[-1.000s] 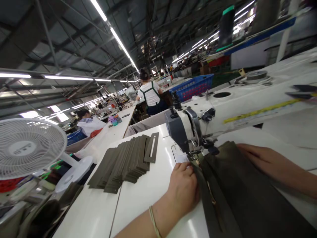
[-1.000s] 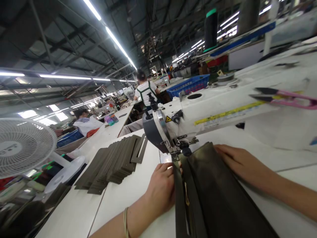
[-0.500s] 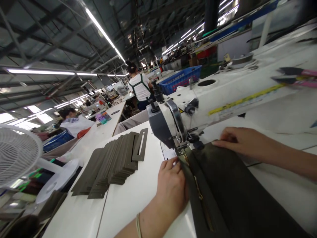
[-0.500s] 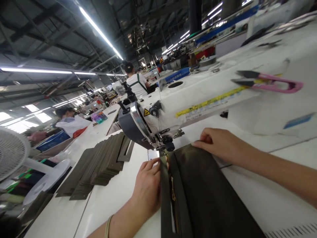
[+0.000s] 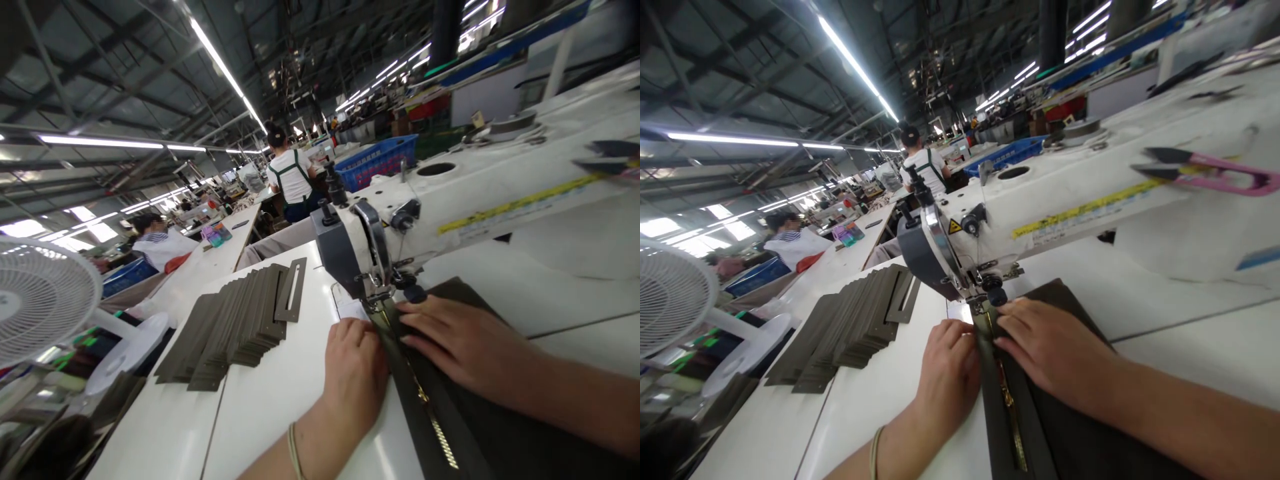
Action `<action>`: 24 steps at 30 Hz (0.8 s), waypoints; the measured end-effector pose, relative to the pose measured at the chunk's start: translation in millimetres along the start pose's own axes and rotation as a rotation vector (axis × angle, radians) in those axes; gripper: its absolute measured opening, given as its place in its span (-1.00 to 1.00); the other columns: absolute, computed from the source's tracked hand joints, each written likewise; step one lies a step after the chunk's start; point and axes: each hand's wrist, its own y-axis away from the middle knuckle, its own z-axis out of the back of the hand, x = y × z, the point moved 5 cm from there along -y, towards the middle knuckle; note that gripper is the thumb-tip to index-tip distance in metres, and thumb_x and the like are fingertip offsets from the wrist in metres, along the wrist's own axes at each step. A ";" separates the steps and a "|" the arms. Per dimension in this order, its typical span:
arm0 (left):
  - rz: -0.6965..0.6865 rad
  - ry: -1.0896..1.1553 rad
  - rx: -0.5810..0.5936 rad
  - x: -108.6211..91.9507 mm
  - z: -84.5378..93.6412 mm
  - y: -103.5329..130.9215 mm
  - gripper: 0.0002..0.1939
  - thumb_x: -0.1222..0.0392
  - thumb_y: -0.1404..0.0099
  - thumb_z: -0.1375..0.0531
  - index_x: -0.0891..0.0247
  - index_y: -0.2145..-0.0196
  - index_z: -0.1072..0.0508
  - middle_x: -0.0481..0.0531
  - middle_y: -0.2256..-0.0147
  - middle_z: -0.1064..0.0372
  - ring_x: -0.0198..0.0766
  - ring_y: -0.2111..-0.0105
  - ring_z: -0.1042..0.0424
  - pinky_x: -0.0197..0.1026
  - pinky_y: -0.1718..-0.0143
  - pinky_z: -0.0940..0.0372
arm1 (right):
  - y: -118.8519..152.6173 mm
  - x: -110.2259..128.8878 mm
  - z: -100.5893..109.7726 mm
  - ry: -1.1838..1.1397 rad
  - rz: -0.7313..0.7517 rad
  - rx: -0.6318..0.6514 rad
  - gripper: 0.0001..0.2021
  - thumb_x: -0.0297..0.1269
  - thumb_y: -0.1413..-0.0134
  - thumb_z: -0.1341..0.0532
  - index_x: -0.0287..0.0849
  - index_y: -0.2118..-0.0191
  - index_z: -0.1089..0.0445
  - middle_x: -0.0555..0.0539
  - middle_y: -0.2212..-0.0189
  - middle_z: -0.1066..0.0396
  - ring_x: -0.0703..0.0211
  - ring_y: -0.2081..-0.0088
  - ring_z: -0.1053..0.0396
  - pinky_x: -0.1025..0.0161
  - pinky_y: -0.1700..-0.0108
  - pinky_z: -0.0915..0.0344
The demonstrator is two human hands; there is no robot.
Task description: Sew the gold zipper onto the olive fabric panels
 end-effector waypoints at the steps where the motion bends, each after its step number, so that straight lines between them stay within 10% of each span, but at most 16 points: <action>1: 0.035 0.000 -0.051 2.8 2.4 0.9 -0.82 0.48 -0.12 -0.12 0.24 0.36 -0.35 0.08 0.32 -0.40 -0.11 0.30 -0.38 -0.05 0.29 -0.41 | 2.0 8.3 -5.6 -0.049 0.015 -0.023 -0.72 -0.43 -0.29 -0.01 -0.27 0.11 -0.48 -0.24 0.14 -0.53 0.01 0.12 -0.49 0.07 0.07 -0.46; 8: -0.124 0.043 -0.074 6.6 0.8 -1.2 -0.68 0.47 -0.27 -0.08 0.27 0.07 -0.44 0.19 0.06 -0.51 -0.11 0.12 -0.54 -0.10 0.11 -0.52 | 10.9 10.6 -25.8 -0.123 -0.008 0.020 -0.63 -0.52 -0.22 -0.03 -0.38 -0.05 -0.45 -0.27 -0.01 -0.48 0.04 -0.05 -0.45 0.13 -0.11 -0.41; 24: -0.278 0.006 0.023 2.1 -6.0 -7.0 -0.80 0.35 -0.43 -0.07 0.31 0.14 -0.50 0.16 0.17 -0.56 -0.16 0.17 -0.58 -0.14 0.15 -0.54 | 2.3 12.7 -16.1 -0.057 0.074 0.039 -0.65 -0.54 -0.22 0.01 -0.50 0.03 -0.46 -0.34 0.03 -0.50 0.03 -0.01 -0.47 0.16 -0.10 -0.40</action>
